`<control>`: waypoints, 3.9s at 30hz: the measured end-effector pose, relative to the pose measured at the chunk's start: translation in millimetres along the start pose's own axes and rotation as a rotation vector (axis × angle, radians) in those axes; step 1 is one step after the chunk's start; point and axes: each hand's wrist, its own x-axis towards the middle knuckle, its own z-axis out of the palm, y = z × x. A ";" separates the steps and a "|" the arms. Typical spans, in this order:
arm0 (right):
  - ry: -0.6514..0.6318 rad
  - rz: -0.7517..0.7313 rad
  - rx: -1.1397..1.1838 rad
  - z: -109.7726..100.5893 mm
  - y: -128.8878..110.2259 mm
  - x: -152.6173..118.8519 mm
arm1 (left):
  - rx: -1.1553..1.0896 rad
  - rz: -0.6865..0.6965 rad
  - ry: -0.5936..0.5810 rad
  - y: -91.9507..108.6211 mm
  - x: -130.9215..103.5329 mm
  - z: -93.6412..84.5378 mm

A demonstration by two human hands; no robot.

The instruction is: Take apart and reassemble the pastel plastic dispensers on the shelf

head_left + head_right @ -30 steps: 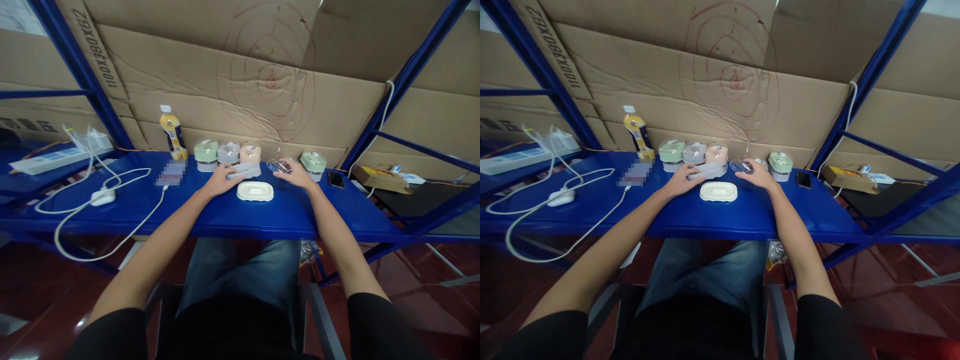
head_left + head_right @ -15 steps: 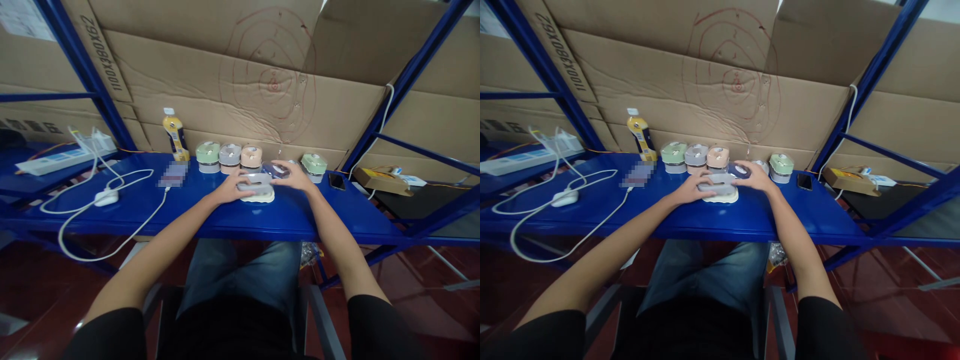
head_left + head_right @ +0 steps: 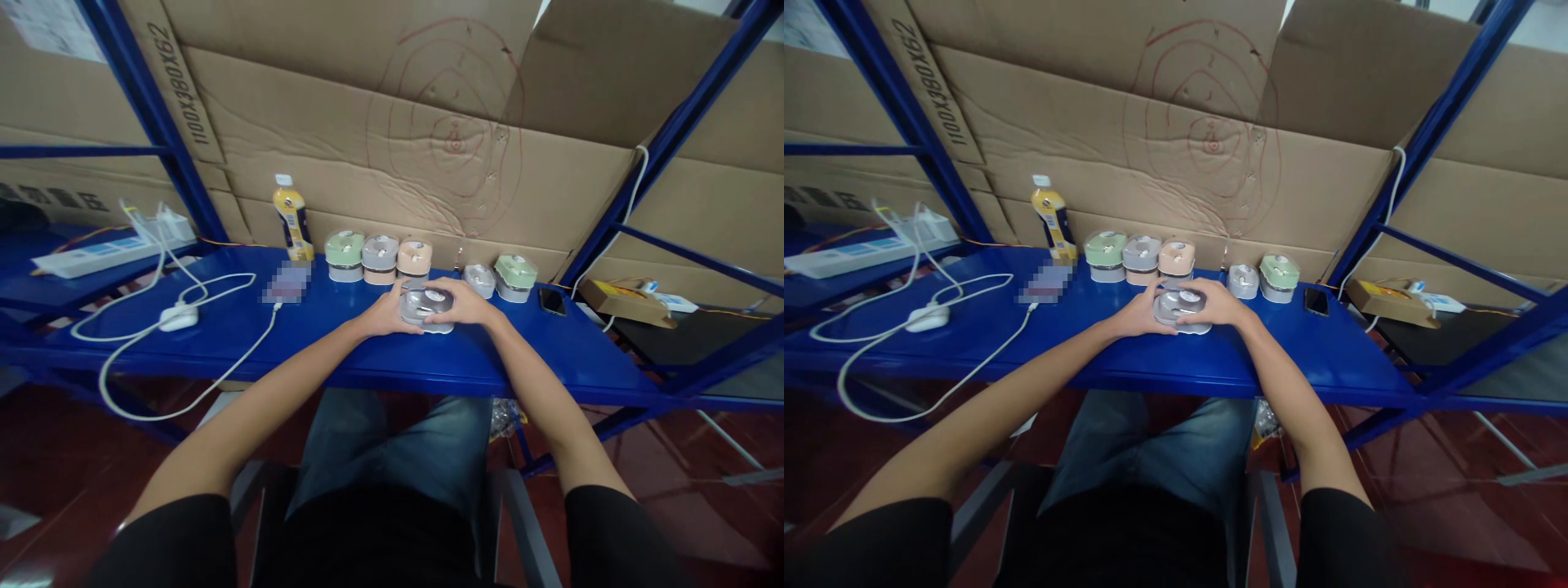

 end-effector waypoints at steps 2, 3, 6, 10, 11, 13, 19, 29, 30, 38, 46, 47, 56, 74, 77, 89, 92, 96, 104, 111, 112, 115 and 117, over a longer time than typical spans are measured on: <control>-0.024 -0.007 -0.023 4.0 -1.8 1.2 | -0.016 -0.030 -0.004 1.5 0.0 0.7; -0.029 -0.013 -0.031 6.0 -2.6 2.0 | -0.017 -0.043 0.002 2.1 0.0 0.9; -0.037 -0.043 -0.044 10.0 -3.6 4.6 | -0.013 -0.037 0.017 2.7 0.5 1.1; -0.049 -0.052 -0.048 9.8 -4.7 6.9 | 0.002 -0.004 0.023 2.0 1.5 0.7; -0.054 -0.042 -0.051 9.2 -5.5 7.2 | 0.008 0.001 0.022 1.8 1.7 0.5; -0.067 -0.014 -0.061 8.0 -7.6 7.6 | 0.021 0.014 0.017 1.8 1.9 0.2; -0.075 0.041 -0.081 9.6 -7.7 8.4 | 0.038 0.052 0.028 1.2 2.1 -1.4; -0.156 0.081 -0.046 14.1 11.6 5.0 | 0.029 0.051 -0.006 -0.8 2.8 -6.0; -0.173 0.086 -0.052 13.2 13.7 3.6 | 0.049 0.037 -0.019 -0.9 2.3 -6.7; -0.206 0.437 -0.323 -16.8 14.7 -13.9 | 0.164 -0.042 -0.022 -7.9 1.8 -9.7; 0.014 0.709 -0.454 -8.5 31.6 -14.7 | 0.291 0.025 0.017 -5.1 1.0 -10.2; 0.048 0.698 -0.437 -5.0 33.8 -12.8 | 0.335 0.069 0.041 -0.8 2.8 -11.4; 0.161 0.636 -0.391 0.5 39.5 -5.4 | 0.611 0.155 0.147 19.4 83.2 -15.2; 0.210 0.578 -0.397 -6.0 18.9 -2.2 | 0.680 0.164 0.165 41.2 72.1 4.9; 0.372 0.476 -0.252 -15.1 20.1 -5.4 | 0.639 0.281 0.084 43.8 50.1 -7.5; -0.105 0.073 0.147 14.6 11.3 -2.4 | 0.316 0.477 -0.087 30.8 -35.3 -22.8; -0.095 0.101 0.013 22.7 -1.1 -1.8 | 0.200 0.303 -0.092 22.5 -33.2 -21.8; -0.118 0.114 -0.089 31.1 -13.7 -1.3 | 0.094 0.120 -0.060 11.5 -27.0 -17.8; 0.093 0.217 0.029 3.8 6.6 -5.0 | 0.135 0.068 -0.061 6.5 -27.8 -28.7; 0.164 0.390 0.011 -13.8 25.8 -14.0 | 0.227 0.209 -0.138 17.9 -28.6 -29.1; 0.164 0.396 0.012 -14.0 26.9 -14.1 | 0.230 0.197 -0.114 17.9 -28.2 -30.3; 0.157 0.418 0.004 -17.6 28.2 -15.1 | 0.246 0.119 -0.001 11.3 -26.5 -39.7; 0.124 0.431 -0.018 -23.0 27.5 -16.9 | 0.268 0.032 0.083 2.8 -25.7 -48.9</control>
